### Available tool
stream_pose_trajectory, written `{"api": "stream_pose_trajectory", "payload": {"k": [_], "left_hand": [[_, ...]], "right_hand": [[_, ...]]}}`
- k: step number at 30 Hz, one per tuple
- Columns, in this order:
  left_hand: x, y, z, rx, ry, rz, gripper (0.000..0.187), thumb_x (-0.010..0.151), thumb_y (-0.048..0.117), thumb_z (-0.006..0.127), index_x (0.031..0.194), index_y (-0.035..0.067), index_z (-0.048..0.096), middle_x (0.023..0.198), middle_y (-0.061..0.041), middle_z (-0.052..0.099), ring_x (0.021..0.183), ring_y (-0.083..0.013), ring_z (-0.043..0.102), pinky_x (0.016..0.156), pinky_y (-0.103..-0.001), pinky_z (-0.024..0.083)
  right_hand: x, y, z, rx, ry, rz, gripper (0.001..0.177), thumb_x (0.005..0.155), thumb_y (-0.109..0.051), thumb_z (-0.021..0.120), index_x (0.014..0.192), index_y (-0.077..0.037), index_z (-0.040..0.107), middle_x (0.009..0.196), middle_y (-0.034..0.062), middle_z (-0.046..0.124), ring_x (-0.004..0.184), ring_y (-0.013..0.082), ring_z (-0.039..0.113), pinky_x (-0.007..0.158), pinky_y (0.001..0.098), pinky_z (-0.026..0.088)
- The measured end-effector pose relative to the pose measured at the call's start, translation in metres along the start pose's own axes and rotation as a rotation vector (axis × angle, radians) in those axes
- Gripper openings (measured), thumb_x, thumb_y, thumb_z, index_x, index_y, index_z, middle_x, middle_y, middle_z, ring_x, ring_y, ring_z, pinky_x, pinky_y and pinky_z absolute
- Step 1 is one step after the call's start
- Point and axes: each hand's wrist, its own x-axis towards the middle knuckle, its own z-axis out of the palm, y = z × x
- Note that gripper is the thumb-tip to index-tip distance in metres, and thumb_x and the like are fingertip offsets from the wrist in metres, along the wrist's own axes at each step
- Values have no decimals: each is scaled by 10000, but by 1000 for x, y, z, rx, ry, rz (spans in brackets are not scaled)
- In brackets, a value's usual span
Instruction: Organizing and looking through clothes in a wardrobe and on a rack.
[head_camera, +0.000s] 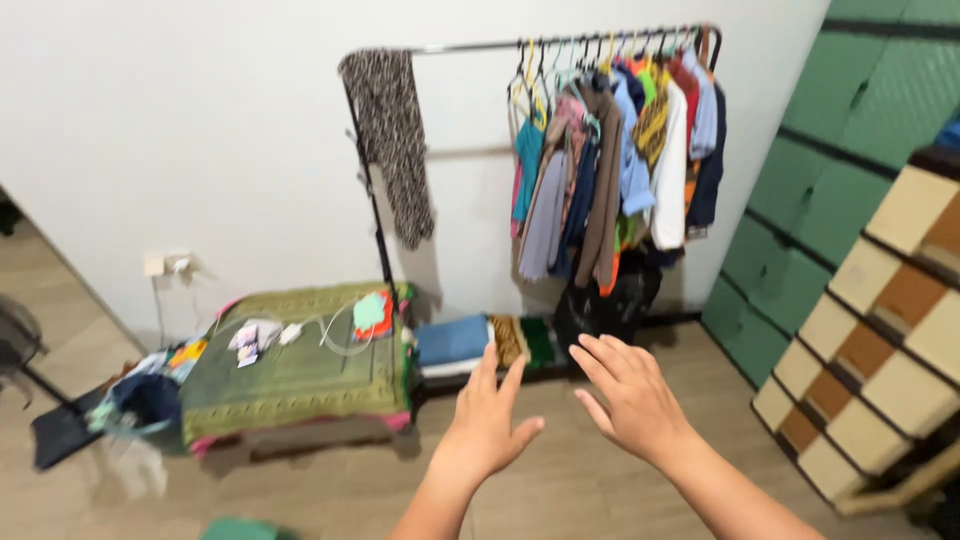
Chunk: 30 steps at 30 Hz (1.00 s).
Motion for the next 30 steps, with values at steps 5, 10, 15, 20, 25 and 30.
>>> {"api": "stream_pose_trajectory", "payload": {"k": [5, 10, 15, 20, 25, 30], "left_hand": [[99, -79, 73, 146, -606, -306, 1018, 886, 526, 726, 1645, 207, 128, 1691, -241, -103, 1586, -409, 13, 1222, -583, 210], [192, -123, 139, 163, -668, -277, 1038, 889, 519, 722, 1649, 201, 91, 1707, -208, -113, 1586, -401, -37, 1231, -598, 168], [281, -168, 228, 111, -658, -175, 1066, 865, 484, 740, 1647, 204, 72, 1723, -160, -117, 1591, -370, -63, 1239, -588, 141], [366, -210, 310, 103, -478, -82, 1054, 876, 469, 747, 1644, 144, 102, 1717, -189, -37, 1587, -392, -20, 1229, -616, 134], [471, -257, 360, 91, -383, -118, 1043, 874, 445, 747, 1635, 138, 104, 1705, -199, 48, 1577, -400, 27, 1217, -615, 145], [540, -290, 401, 94, -246, -140, 945, 885, 408, 730, 1616, 132, 199, 1663, -183, 268, 1555, -387, 186, 1193, -617, 228]], "right_hand": [[33, 120, 52, -132, -105, 67, 607, 807, -315, 733, 1349, -95, 571, 1428, 101, 542, 1306, 329, 495, 1049, 485, 390], [44, 219, 90, -203, -201, 196, 630, 803, -331, 733, 1367, -115, 556, 1452, 92, 512, 1329, 319, 473, 1056, 480, 384], [64, 328, 127, -247, -268, 248, 681, 802, -340, 734, 1422, -137, 540, 1464, 80, 494, 1342, 310, 460, 1064, 471, 384], [103, 463, 166, -305, -353, 261, 667, 793, -350, 743, 1390, -123, 552, 1493, 76, 501, 1364, 293, 462, 1071, 463, 407], [157, 611, 225, -241, -376, 254, 674, 786, -353, 765, 1383, -107, 570, 1462, 100, 514, 1360, 309, 476, 1081, 455, 432], [197, 701, 294, -173, -359, 175, 633, 809, -337, 762, 1352, -69, 580, 1449, 143, 537, 1346, 338, 496, 1099, 441, 434]]}}
